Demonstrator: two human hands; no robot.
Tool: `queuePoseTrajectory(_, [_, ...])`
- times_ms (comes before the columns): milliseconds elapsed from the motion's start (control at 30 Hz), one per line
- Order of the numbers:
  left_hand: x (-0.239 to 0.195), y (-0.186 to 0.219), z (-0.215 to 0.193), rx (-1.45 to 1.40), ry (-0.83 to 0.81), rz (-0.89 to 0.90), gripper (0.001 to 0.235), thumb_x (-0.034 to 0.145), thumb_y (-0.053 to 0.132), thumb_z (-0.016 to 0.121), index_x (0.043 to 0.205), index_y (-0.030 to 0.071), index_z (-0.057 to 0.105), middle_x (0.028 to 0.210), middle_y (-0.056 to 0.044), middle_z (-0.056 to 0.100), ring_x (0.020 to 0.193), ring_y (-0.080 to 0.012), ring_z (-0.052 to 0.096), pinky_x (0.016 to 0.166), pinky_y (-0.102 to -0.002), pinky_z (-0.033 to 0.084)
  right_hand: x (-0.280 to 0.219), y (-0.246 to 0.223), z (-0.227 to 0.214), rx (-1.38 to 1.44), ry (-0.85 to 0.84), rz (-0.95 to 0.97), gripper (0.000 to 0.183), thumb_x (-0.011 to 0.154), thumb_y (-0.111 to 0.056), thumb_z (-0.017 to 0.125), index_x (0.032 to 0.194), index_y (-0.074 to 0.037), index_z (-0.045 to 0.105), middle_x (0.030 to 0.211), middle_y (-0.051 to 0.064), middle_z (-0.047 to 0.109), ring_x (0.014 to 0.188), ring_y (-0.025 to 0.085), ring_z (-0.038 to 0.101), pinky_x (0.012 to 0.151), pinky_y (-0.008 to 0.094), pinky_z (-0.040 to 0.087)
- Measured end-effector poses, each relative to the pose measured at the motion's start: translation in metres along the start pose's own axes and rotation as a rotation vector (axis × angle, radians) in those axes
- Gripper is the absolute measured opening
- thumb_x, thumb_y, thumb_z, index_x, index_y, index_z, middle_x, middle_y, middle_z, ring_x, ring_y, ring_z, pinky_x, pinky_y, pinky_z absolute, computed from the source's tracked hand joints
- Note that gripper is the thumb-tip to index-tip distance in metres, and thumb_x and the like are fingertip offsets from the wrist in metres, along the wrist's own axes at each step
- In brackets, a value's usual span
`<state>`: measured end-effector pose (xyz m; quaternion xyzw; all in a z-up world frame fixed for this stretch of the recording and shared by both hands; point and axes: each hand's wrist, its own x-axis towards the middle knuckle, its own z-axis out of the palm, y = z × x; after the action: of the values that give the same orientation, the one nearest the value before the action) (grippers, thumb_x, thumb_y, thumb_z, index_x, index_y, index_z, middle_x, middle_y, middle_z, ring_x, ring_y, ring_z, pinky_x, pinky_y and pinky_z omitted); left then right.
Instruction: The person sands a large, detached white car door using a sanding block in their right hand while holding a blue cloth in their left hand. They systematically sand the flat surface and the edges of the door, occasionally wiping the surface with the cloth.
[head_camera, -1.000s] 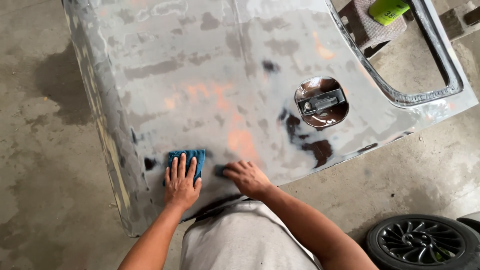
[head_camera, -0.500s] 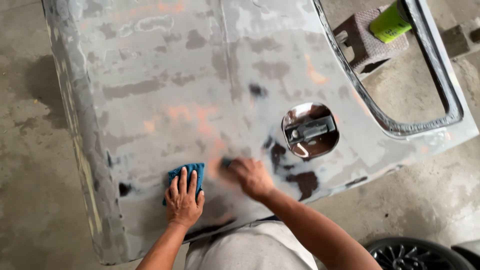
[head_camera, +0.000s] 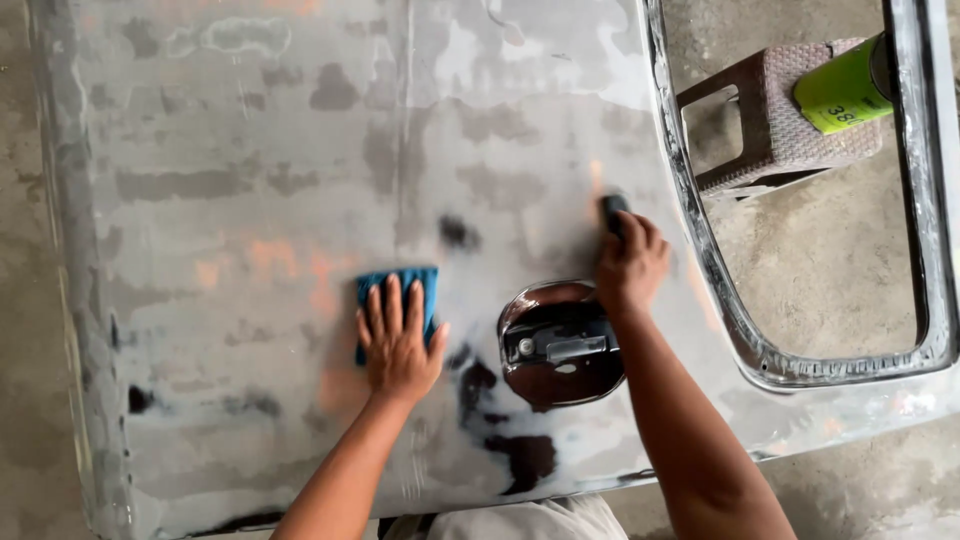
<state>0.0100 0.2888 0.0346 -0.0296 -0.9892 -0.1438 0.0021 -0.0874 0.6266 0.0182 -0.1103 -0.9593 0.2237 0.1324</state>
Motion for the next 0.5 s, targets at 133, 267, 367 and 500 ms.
queuePoseTrajectory(133, [0.084, 0.076, 0.017, -0.020, 0.004, 0.019, 0.074, 0.097, 0.057, 0.052, 0.156, 0.013, 0.043, 0.167, -0.019, 0.026, 0.152, -0.0450, 0.022, 0.119, -0.068, 0.015, -0.014, 0.018, -0.035, -0.019, -0.020, 0.006, 0.038, 0.098, -0.017, 0.065, 0.135, -0.014, 0.064, 0.138, 0.010, 0.060, 0.122, 0.038, 0.052, 0.106, 0.049, 0.041])
queuePoseTrajectory(267, [0.127, 0.164, 0.047, -0.096, -0.092, 0.205, 0.075, 0.097, 0.056, 0.051, 0.157, 0.014, 0.040, 0.168, -0.018, 0.025, 0.154, -0.0427, 0.021, 0.121, -0.067, 0.014, -0.030, 0.042, -0.050, -0.015, -0.118, -0.074, 0.040, 0.097, -0.017, 0.065, 0.137, -0.015, 0.063, 0.140, 0.010, 0.060, 0.122, 0.038, 0.053, 0.104, 0.050, 0.041])
queuePoseTrajectory(367, [0.108, 0.198, 0.073, -0.160, -0.150, 0.387, 0.072, 0.098, 0.053, 0.050, 0.157, 0.015, 0.039, 0.169, -0.016, 0.024, 0.155, -0.0406, 0.021, 0.122, -0.065, 0.014, -0.036, 0.085, -0.053, -0.054, -0.106, -0.043, 0.039, 0.099, -0.017, 0.065, 0.138, -0.015, 0.064, 0.141, 0.010, 0.060, 0.123, 0.038, 0.053, 0.105, 0.049, 0.041])
queuePoseTrajectory(500, [0.088, 0.170, 0.072, -0.125, -0.181, 0.533, 0.066, 0.098, 0.043, 0.054, 0.158, 0.019, 0.040, 0.170, -0.011, 0.027, 0.156, -0.0359, 0.024, 0.124, -0.063, 0.016, -0.027, 0.101, -0.051, -0.114, 0.020, 0.053, 0.037, 0.101, -0.016, 0.066, 0.138, -0.013, 0.064, 0.140, 0.012, 0.059, 0.126, 0.038, 0.052, 0.108, 0.050, 0.040])
